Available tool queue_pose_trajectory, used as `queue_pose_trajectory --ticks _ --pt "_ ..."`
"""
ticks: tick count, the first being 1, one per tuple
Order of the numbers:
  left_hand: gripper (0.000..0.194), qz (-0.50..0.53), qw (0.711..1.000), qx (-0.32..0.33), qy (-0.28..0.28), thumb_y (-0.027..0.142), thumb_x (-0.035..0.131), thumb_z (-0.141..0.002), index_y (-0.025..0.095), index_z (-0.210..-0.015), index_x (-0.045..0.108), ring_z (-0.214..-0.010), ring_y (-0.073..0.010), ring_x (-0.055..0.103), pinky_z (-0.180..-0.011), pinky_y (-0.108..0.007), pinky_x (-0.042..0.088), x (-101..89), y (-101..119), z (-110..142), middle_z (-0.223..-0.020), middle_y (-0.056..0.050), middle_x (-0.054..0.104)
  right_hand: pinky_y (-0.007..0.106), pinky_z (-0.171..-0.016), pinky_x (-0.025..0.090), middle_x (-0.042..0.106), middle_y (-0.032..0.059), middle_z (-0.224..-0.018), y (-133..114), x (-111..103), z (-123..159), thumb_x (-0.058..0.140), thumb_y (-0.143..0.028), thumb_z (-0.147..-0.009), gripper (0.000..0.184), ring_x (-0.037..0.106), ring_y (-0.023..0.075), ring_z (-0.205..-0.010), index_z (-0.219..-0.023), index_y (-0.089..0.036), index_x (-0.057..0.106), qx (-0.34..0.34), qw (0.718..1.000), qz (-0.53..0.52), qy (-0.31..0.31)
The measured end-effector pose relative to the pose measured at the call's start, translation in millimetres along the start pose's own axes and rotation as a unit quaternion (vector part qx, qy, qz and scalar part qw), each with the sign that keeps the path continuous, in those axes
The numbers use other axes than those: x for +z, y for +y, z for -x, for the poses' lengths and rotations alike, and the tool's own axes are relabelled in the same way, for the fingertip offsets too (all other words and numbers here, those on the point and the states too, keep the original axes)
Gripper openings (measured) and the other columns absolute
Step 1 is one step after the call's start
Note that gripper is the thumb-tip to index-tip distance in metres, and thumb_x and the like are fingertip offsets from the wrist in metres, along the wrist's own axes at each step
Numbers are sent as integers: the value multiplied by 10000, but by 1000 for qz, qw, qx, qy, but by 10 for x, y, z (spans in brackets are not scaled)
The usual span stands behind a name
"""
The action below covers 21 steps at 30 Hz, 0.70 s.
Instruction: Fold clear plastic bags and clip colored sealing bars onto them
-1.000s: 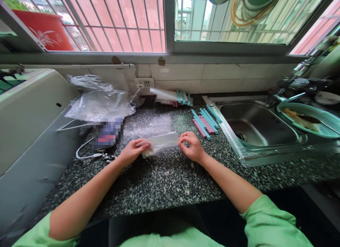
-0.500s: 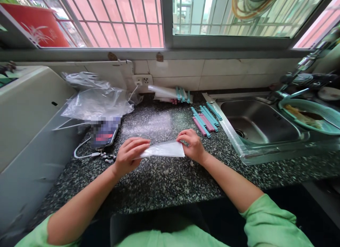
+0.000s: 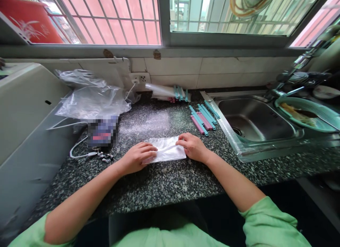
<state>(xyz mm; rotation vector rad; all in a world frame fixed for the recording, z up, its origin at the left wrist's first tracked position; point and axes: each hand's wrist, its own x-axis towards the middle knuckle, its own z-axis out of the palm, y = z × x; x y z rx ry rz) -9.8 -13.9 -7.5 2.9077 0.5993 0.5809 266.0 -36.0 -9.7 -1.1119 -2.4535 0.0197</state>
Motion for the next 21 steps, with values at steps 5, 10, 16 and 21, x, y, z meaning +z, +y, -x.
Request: queue_pose_trajectory --ticks 5,10,16,21 --pt "186 105 993 -44 14 87 471 -755 174 -857 599 -817 -164 588 -742 -277 446 61 -13 -19 -887 -53 675 268 -698 439 607 54 -828 49 -27 24 518 -102 -760 184 533 166 -801 -818 -199 662 33 997 -41 -49" --pt "133 168 963 -195 73 237 521 -795 178 -876 607 -786 -163 585 -715 -270 463 95 -71 -29 -817 -51 653 261 -689 431 626 50 -789 117 4 8 546 -187 -793 120 547 157 -771 -800 -189 665 104 989 -99 -42" --pt "200 192 917 -321 142 214 525 -760 169 -929 621 -780 -173 592 -731 -289 460 194 -169 -63 -844 -51 650 256 -668 406 633 43 -711 59 22 -44 525 -237 -808 184 553 152 -715 -679 -175 641 201 974 -96 -40" --pt "348 167 906 -362 142 191 524 -748 131 -1088 569 -638 -152 551 -673 -276 445 259 -193 -143 -654 1 581 236 -563 339 645 21 -675 -89 1 -114 559 -303 -771 174 552 139 -625 -657 -191 628 317 946 -27 -56"
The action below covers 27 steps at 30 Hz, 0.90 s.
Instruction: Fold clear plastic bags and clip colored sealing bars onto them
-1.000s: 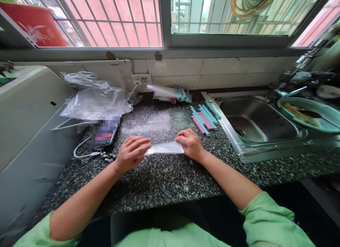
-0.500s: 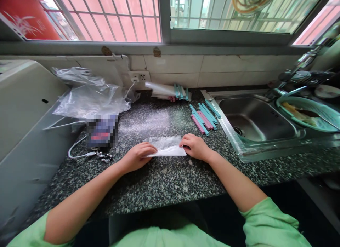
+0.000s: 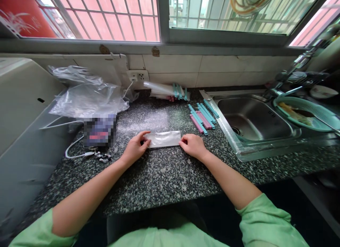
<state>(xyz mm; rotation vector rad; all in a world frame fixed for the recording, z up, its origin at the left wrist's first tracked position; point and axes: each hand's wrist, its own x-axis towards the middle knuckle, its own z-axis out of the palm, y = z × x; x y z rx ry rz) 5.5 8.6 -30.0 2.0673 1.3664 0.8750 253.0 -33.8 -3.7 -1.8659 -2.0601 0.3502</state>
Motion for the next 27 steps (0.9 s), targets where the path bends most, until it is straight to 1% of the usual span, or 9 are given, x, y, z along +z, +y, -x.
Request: queue_pose_trajectory --ticks 2,5,8,10,13,15,18,23,27 --pt "424 -25 1000 5 7 205 540 -744 123 -1159 526 -625 -151 537 -668 -281 447 14 -1 -4 -651 7 566 232 -532 309 641 9 -648 -49 -12 11 566 -338 -763 190 545 135 -592 -647 -199 620 35 999 19 -2" --pt "525 -78 994 48 58 238 578 -730 117 -1229 470 -744 -183 551 -729 -319 459 8 2 13 -813 -51 588 227 -520 292 635 0 -631 -79 -28 21 577 -358 -752 190 546 133 -580 -643 -205 606 53 998 32 -4" --pt "395 -148 973 139 114 269 580 -754 166 -1135 554 -933 -226 528 -850 -374 432 -9 36 44 -1042 -107 563 222 -512 284 625 -12 -613 -57 -35 30 594 -354 -741 157 540 128 -561 -680 -210 598 55 998 27 1" --pt "250 -184 955 208 105 278 555 -789 197 -1017 617 -989 -234 513 -886 -388 413 -9 69 65 -1099 -99 560 219 -514 293 617 -19 -613 -23 -31 38 600 -330 -742 120 533 121 -551 -730 -210 596 36 999 15 16" --pt "174 -204 938 275 52 266 529 -817 206 -933 644 -1003 -229 511 -878 -373 418 16 96 85 -1085 -81 591 216 -573 353 623 0 -701 27 -9 50 581 -254 -770 73 547 118 -614 -807 -200 612 -61 997 2 43" --pt "169 -206 937 281 21 264 526 -822 205 -926 644 -988 -223 516 -864 -366 423 36 88 84 -1066 -76 605 224 -634 379 625 25 -772 48 12 55 560 -225 -794 79 558 130 -698 -806 -194 631 -132 989 23 56" --pt "161 -205 941 270 -5 278 532 -820 197 -906 641 -937 -213 531 -831 -359 428 54 59 69 -1014 -73 621 244 -664 381 622 43 -788 58 49 51 542 -227 -818 125 546 154 -752 -753 -189 642 -177 979 77 66" --pt "172 -213 935 283 -4 262 488 -852 203 -798 641 -778 -174 550 -703 -315 419 59 48 45 -854 -44 646 263 -668 379 620 60 -777 44 88 29 519 -209 -829 148 522 170 -754 -735 -175 629 -202 969 125 69" --pt "197 -212 935 285 16 217 476 -850 194 -724 627 -714 -159 561 -660 -291 418 61 66 51 -777 -35 648 253 -666 384 628 61 -770 27 63 34 511 -211 -822 135 539 161 -735 -758 -172 623 -169 978 74 98"
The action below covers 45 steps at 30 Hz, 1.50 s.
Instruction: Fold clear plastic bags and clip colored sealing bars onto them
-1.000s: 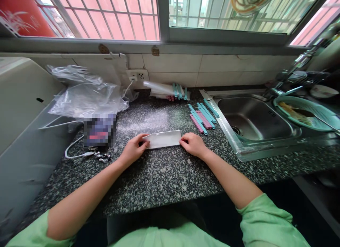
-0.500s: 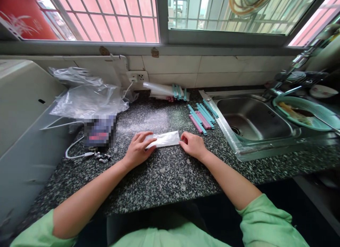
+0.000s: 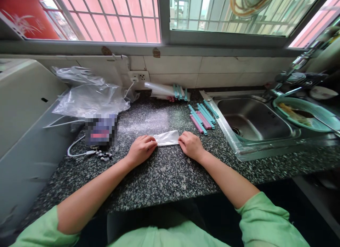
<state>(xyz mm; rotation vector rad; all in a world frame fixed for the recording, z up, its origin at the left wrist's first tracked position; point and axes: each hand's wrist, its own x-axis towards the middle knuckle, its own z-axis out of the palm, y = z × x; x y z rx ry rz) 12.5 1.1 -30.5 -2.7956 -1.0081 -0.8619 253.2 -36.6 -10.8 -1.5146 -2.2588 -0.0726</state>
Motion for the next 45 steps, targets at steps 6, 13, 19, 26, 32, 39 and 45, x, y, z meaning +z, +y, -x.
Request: queue_pose_trajectory --ticks 6,13,19,26,32,39,45 --pt "151 105 987 -111 49 194 483 -819 185 -744 613 -694 -129 598 -643 -231 464 -33 10 -4 -796 -35 641 232 -538 351 615 21 -592 -32 -21 -40 460 -394 -829 330 529 128 -552 -652 -174 630 174 968 -179 -22" --pt "209 54 997 -42 38 198 441 -837 184 -747 629 -675 -132 587 -610 -243 457 -61 168 12 -828 -60 643 238 -477 320 508 -10 -452 -53 116 -244 461 -538 -757 460 410 95 -424 -524 -157 569 271 888 -368 -38" --pt "219 135 989 13 62 309 546 -798 181 -962 615 -927 -203 569 -827 -355 461 -195 249 17 -1017 -104 617 220 -505 309 444 -49 -516 -124 164 -308 549 -408 -674 265 391 86 -504 -570 -169 505 207 891 -404 -12" --pt "397 432 862 -266 -1 444 595 -711 140 -965 620 -764 -176 582 -669 -291 463 -274 37 -95 -874 -80 651 208 -507 296 430 -46 -558 -400 162 -367 556 -363 -705 220 366 78 -532 -618 -163 531 85 881 -456 -91" --pt "373 567 728 -386 2 477 725 -528 128 -597 613 -488 -85 453 -483 -203 343 -261 75 -70 -522 22 559 215 -533 339 492 -38 -585 -620 152 -509 592 -392 -693 237 409 80 -540 -663 -161 546 113 864 -485 -77" --pt "403 619 629 -430 193 497 758 -497 142 -635 627 -502 -83 476 -499 -208 384 -266 206 -83 -579 25 597 225 -539 383 582 -12 -601 -817 260 -378 615 -366 -697 219 479 98 -558 -655 -154 581 140 854 -485 -126" --pt "413 648 576 -441 232 464 797 -452 144 -669 651 -516 -86 516 -526 -215 429 -245 160 -69 -606 23 627 209 -512 360 571 -18 -574 -851 248 -271 584 -292 -719 164 469 88 -536 -633 -152 588 132 887 -420 -140"
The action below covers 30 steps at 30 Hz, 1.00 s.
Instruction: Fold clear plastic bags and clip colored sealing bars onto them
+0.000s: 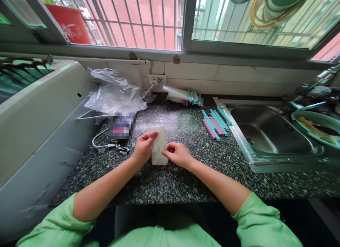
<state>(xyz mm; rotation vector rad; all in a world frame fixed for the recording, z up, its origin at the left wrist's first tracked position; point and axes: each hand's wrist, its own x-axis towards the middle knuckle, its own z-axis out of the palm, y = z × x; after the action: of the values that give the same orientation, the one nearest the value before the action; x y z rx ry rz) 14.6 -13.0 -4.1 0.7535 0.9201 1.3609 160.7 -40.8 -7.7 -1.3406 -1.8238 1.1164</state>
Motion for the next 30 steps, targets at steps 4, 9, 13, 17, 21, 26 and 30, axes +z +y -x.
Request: queue_pose_trajectory --ticks 4,9,13,17,21,26,30 --pt "449 2 1000 2 21 494 795 -438 151 -693 656 -532 -105 537 -538 -233 450 -20 9 -18 -621 7 643 213 -535 371 584 -20 -573 -3 -18 55 577 -238 -715 119 496 95 -553 -625 -165 605 16 998 61 -19" --pt "459 -41 997 -52 -29 521 790 -419 131 -600 630 -472 -86 483 -491 -222 407 -16 19 46 -542 12 600 215 -519 372 573 -15 -609 -75 -138 43 609 -317 -708 155 466 92 -544 -685 -164 594 -21 1000 23 -5" --pt "419 -111 981 -90 -128 509 762 -503 123 -626 655 -483 -86 475 -491 -212 366 36 -5 155 -542 10 594 221 -528 383 581 -1 -657 -152 -289 -8 612 -416 -702 270 468 98 -565 -780 -159 591 -24 997 -44 60" --pt "427 -165 961 -94 -202 516 739 -536 125 -693 671 -543 -105 501 -531 -216 368 62 -26 205 -603 -3 614 214 -505 354 534 -17 -585 -174 -343 -15 608 -387 -692 233 442 90 -540 -656 -160 573 -8 995 -55 77" --pt "464 -212 930 -151 -259 562 696 -564 118 -690 646 -506 -94 465 -500 -207 325 16 -23 187 -579 1 585 215 -494 339 506 -20 -569 -144 -376 -12 589 -388 -699 229 419 88 -532 -640 -169 556 -25 989 -74 122" --pt "457 -257 894 -186 -315 571 645 -620 121 -562 588 -457 -80 394 -469 -208 275 -35 -30 181 -497 13 513 223 -500 343 494 -21 -575 -104 -409 -6 598 -407 -696 244 421 93 -538 -640 -173 556 -32 985 -85 144" --pt "447 -213 921 -131 -298 557 653 -625 124 -737 645 -565 -111 483 -540 -216 358 -4 4 175 -643 -13 596 215 -487 330 484 -25 -562 -116 -366 17 591 -403 -706 242 410 87 -523 -642 -173 551 -39 990 -76 112"
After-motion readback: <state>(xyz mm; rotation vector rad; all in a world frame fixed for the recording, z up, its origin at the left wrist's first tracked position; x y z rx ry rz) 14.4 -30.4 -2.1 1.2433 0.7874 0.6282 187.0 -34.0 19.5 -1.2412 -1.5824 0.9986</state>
